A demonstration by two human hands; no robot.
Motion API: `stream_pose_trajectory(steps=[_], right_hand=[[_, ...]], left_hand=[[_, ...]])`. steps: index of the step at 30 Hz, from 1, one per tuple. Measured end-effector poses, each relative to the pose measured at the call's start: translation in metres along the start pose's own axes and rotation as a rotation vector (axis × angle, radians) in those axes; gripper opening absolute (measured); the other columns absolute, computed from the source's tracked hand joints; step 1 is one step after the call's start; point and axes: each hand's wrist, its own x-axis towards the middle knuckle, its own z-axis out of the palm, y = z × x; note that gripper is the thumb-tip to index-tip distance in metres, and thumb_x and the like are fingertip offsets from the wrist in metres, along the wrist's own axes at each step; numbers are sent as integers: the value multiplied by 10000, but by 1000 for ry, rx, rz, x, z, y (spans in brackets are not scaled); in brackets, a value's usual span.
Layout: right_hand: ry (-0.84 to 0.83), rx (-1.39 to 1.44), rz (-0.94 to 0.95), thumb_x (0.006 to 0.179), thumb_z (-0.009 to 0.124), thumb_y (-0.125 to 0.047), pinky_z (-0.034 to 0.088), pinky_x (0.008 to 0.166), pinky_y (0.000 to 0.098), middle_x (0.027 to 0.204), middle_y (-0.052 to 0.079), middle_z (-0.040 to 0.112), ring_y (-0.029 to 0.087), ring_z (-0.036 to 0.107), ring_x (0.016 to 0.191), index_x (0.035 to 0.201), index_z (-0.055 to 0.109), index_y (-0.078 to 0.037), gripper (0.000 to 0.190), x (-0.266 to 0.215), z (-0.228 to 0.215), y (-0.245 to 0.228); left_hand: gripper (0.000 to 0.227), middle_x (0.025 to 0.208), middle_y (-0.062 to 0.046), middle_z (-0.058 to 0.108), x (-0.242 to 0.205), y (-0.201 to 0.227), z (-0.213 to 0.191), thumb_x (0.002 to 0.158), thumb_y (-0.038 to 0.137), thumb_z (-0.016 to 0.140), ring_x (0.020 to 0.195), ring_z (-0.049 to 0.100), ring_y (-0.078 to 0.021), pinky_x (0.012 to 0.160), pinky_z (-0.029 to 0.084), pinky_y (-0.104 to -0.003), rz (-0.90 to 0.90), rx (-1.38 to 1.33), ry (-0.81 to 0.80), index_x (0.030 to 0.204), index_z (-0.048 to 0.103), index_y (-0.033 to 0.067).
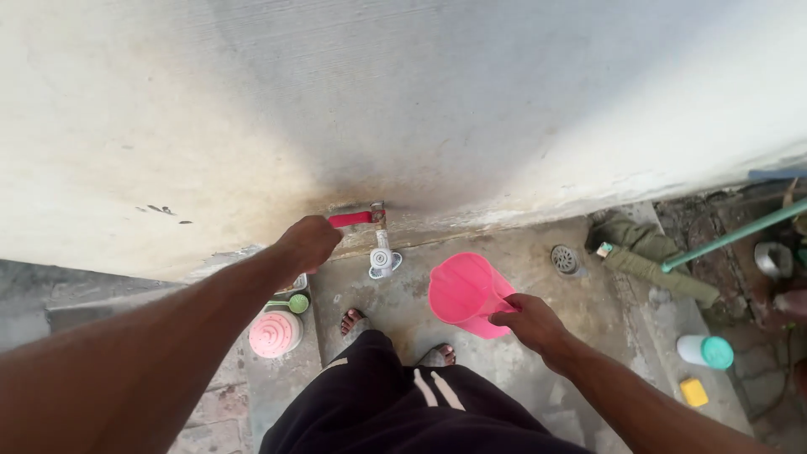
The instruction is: Filling a mug with water from an outdoor tap and pouring it onto potted plants in a backyard.
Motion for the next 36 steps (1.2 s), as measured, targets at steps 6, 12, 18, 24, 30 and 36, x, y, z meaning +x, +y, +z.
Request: stream_pose_trajectory(steps=[6, 12, 18, 24, 30, 36], right_hand=[[40, 124, -5, 834, 754, -225, 485, 936, 386, 1100, 147, 771, 242, 657, 1039, 1214, 749, 24, 455, -11, 49, 21], [123, 246, 99, 823, 781, -240, 479, 965, 364, 1129, 123, 765, 206, 668, 1082, 1234, 717, 4, 481, -29, 97, 8], [216, 440, 197, 829, 773, -204, 476, 971, 355, 1135, 130, 763, 216, 669, 1082, 1228, 715, 21, 462, -2, 165, 6], [250, 674, 285, 852, 754, -170, 448, 1004, 364, 1177, 160, 738, 219, 636, 1152, 1211, 702, 38, 418, 30, 220, -8], [207, 811, 320, 880, 738, -179, 464, 929, 342, 1088, 95, 706, 177, 601, 1009, 1231, 684, -3, 396, 29, 236, -30], [182, 885, 313, 901, 718, -149, 448, 817, 306, 1025, 54, 691, 130, 557, 889, 1191, 693, -2, 326, 32, 245, -29]], left_hand=[[216, 913, -244, 698, -19, 64, -47, 926, 115, 572, 858, 720, -352, 698, 524, -461, -24, 170, -156, 947, 710, -49], [394, 1219, -233, 659, 4, 29, -36, 874, 138, 604, 1147, 641, -364, 944, 499, -461, -110, -56, -113, 1241, 619, -3], [438, 1268, -243, 650, 61, -16, -32, 873, 105, 588, 1198, 631, -368, 994, 500, -451, -60, 165, -271, 1294, 603, -14], [420, 1224, -249, 689, 81, -22, -35, 819, 40, 627, 1153, 688, -360, 944, 548, -455, -102, 221, -382, 1231, 664, -36], [416, 1235, -220, 711, 72, 10, -42, 854, 121, 652, 1156, 701, -335, 941, 549, -436, -69, 352, -377, 1240, 678, -32], [426, 1259, -210, 679, 99, 3, -10, 837, 127, 713, 1166, 669, -327, 962, 545, -400, -177, 491, -356, 1243, 669, 8]])
